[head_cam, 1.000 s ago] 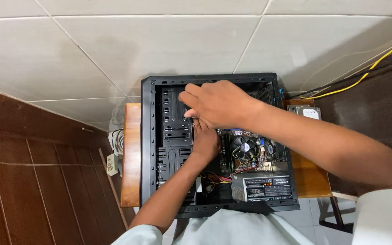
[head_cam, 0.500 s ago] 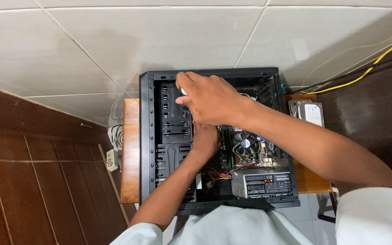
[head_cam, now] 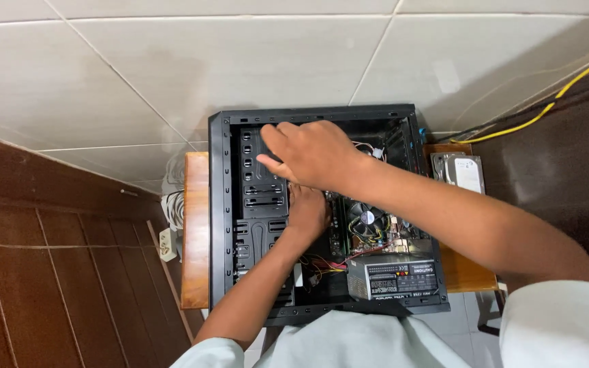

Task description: Installing an additional hard drive into a desktop computer case using a screwdriver to secure components.

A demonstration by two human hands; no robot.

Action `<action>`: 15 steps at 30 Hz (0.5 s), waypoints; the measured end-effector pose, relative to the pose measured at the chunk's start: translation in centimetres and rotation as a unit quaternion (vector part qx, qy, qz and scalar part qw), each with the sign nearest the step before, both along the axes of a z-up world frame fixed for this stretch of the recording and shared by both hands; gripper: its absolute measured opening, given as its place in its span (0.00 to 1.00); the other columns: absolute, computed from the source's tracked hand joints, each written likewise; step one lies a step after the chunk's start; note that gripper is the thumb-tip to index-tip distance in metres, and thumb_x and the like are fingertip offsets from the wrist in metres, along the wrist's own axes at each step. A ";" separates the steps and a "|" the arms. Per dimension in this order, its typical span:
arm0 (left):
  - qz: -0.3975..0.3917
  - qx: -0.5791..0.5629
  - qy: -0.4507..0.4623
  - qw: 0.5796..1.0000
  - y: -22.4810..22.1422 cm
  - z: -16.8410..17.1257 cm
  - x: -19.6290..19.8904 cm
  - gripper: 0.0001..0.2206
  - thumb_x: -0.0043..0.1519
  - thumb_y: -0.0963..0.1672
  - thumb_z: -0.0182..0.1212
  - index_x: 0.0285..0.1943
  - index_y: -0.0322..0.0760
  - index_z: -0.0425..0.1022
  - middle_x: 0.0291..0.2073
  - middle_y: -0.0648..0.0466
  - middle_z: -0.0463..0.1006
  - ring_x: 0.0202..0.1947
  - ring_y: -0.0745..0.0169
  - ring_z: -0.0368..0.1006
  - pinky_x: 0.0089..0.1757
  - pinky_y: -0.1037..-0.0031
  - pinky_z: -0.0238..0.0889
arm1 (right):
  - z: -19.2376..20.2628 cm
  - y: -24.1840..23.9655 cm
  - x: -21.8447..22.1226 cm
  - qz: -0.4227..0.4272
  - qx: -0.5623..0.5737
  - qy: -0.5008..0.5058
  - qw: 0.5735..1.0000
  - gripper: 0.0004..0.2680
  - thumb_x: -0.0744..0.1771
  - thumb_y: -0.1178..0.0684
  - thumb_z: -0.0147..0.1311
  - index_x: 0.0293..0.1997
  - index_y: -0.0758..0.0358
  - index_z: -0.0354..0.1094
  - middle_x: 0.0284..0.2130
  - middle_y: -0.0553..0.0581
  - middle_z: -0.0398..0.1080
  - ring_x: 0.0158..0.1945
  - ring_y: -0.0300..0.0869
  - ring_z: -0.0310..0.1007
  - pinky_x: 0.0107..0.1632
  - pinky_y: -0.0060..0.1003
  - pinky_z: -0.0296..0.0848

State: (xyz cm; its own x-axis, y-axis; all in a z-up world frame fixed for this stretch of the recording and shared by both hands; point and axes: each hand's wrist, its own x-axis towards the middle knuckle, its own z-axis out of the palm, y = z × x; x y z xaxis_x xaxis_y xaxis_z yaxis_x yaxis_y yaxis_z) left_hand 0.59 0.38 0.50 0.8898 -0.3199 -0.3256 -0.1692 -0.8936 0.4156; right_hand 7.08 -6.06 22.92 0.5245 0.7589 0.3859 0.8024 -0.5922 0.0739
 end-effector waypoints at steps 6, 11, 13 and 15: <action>0.001 0.004 -0.006 1.000 0.3 5.6 -0.5 0.38 0.61 0.47 0.64 0.75 0.17 0.51 0.71 0.24 0.50 0.73 0.15 0.40 0.69 0.44 0.41 | 0.1 0.7 -0.5 -0.060 0.058 0.062 0.995 0.13 0.72 0.43 0.44 0.42 0.65 0.64 0.17 0.58 0.64 0.14 0.51 0.71 0.19 0.43 0.73; 0.007 0.014 -0.002 1.000 0.5 6.1 -0.7 0.40 0.61 0.48 0.64 0.76 0.18 0.48 0.72 0.24 0.48 0.74 0.16 0.37 0.70 0.46 0.42 | -0.1 2.1 -1.8 -0.106 0.111 0.062 0.986 0.11 0.72 0.44 0.48 0.42 0.63 0.63 0.17 0.57 0.65 0.16 0.51 0.72 0.20 0.42 0.73; 0.006 0.018 -0.001 1.000 0.6 6.3 -0.9 0.41 0.61 0.48 0.64 0.76 0.18 0.47 0.73 0.24 0.47 0.74 0.17 0.35 0.70 0.47 0.42 | 0.7 1.8 -2.3 -0.098 0.116 0.078 0.985 0.10 0.71 0.45 0.49 0.43 0.63 0.64 0.18 0.59 0.66 0.17 0.52 0.74 0.21 0.42 0.74; 0.001 0.024 -0.003 1.000 0.3 6.6 -0.7 0.42 0.61 0.48 0.64 0.77 0.19 0.45 0.73 0.24 0.45 0.75 0.17 0.33 0.70 0.48 0.43 | 1.8 1.0 -2.5 -0.076 0.117 0.116 0.983 0.11 0.72 0.45 0.47 0.43 0.64 0.64 0.20 0.63 0.67 0.19 0.56 0.75 0.22 0.46 0.75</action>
